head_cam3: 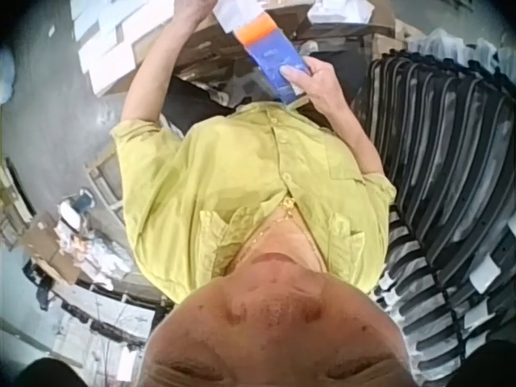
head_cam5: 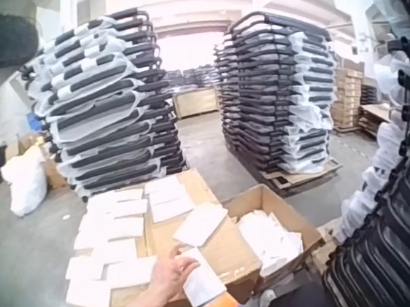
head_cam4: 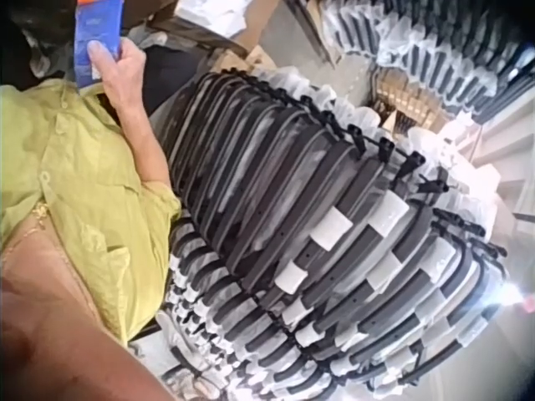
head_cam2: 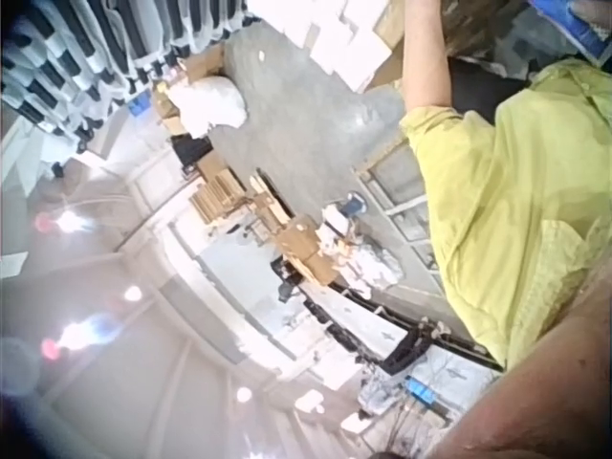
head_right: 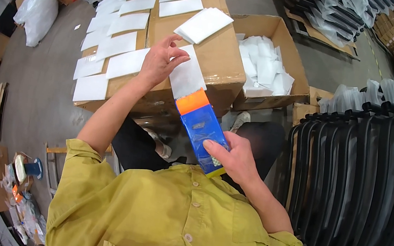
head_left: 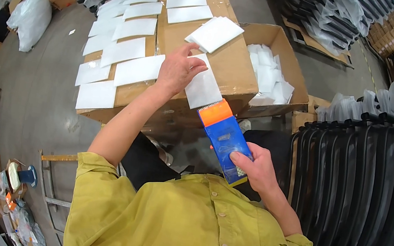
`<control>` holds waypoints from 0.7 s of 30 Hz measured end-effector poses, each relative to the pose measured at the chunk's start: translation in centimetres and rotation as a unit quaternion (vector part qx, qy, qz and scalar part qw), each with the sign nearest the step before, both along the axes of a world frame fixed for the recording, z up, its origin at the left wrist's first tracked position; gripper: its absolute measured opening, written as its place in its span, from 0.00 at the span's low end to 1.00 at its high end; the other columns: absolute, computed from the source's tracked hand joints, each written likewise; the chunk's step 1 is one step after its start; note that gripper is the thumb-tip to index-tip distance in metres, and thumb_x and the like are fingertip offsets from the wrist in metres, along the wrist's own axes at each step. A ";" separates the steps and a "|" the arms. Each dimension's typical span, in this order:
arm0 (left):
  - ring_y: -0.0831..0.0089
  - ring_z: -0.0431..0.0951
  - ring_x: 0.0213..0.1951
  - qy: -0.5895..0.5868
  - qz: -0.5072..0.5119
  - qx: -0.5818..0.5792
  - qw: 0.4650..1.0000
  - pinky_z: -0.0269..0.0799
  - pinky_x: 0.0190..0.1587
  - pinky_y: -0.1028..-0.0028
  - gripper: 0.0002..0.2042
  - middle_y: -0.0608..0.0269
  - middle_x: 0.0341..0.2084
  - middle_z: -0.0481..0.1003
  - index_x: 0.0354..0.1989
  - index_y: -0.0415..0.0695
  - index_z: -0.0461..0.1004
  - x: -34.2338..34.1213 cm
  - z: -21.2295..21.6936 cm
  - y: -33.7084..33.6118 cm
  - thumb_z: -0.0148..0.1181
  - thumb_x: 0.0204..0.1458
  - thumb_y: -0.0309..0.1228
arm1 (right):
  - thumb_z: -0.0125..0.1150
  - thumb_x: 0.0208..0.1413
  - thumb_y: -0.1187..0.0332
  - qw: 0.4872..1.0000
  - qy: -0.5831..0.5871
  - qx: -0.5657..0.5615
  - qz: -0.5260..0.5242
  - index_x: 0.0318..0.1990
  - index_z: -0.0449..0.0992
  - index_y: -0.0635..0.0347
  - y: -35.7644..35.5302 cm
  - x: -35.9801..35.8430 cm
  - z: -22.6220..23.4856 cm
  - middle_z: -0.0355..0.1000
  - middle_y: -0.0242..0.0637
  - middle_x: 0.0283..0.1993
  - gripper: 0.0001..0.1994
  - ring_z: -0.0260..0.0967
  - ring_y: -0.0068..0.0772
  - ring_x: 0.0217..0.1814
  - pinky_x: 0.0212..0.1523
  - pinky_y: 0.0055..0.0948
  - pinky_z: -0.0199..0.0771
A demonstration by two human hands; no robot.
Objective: Applying foam padding to a cardboard box using a hand-held tape dispenser.
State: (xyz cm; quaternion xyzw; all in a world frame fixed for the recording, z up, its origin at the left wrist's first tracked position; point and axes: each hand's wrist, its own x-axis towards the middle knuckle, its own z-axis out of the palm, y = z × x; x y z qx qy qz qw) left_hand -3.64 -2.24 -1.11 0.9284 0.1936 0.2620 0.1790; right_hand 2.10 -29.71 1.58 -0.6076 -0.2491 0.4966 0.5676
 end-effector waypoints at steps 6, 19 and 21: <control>0.61 0.63 0.49 -0.017 0.134 0.040 0.990 0.52 0.52 0.59 0.15 0.63 0.47 0.65 0.42 0.49 0.71 0.9 -3.4 1.2 0.59 0.43 0.33 | 0.60 0.47 0.60 0.997 0.073 0.004 -0.002 0.34 0.72 0.70 2.7 0.9 -2.0 0.70 0.32 0.30 0.17 0.63 0.16 0.30 0.32 0.18 0.65; 0.76 0.73 0.25 -0.068 0.147 -0.598 0.785 0.68 0.30 0.78 0.21 0.59 0.24 0.74 0.32 0.35 0.72 -7.5 -3.7 -6.7 0.48 0.53 0.45 | 0.61 0.46 0.59 0.997 0.057 -0.037 0.037 0.33 0.72 0.70 0.9 0.9 -3.9 0.70 0.32 0.29 0.18 0.63 0.15 0.28 0.30 0.17 0.64; 0.74 0.74 0.34 -0.066 0.114 -0.743 0.657 0.68 0.37 0.76 0.20 0.59 0.33 0.73 0.40 0.37 0.69 -6.2 -3.6 -7.1 0.52 0.51 0.43 | 0.61 0.46 0.59 0.997 0.040 -0.039 0.047 0.33 0.72 0.69 0.7 0.6 -4.0 0.70 0.32 0.29 0.18 0.63 0.15 0.28 0.30 0.17 0.64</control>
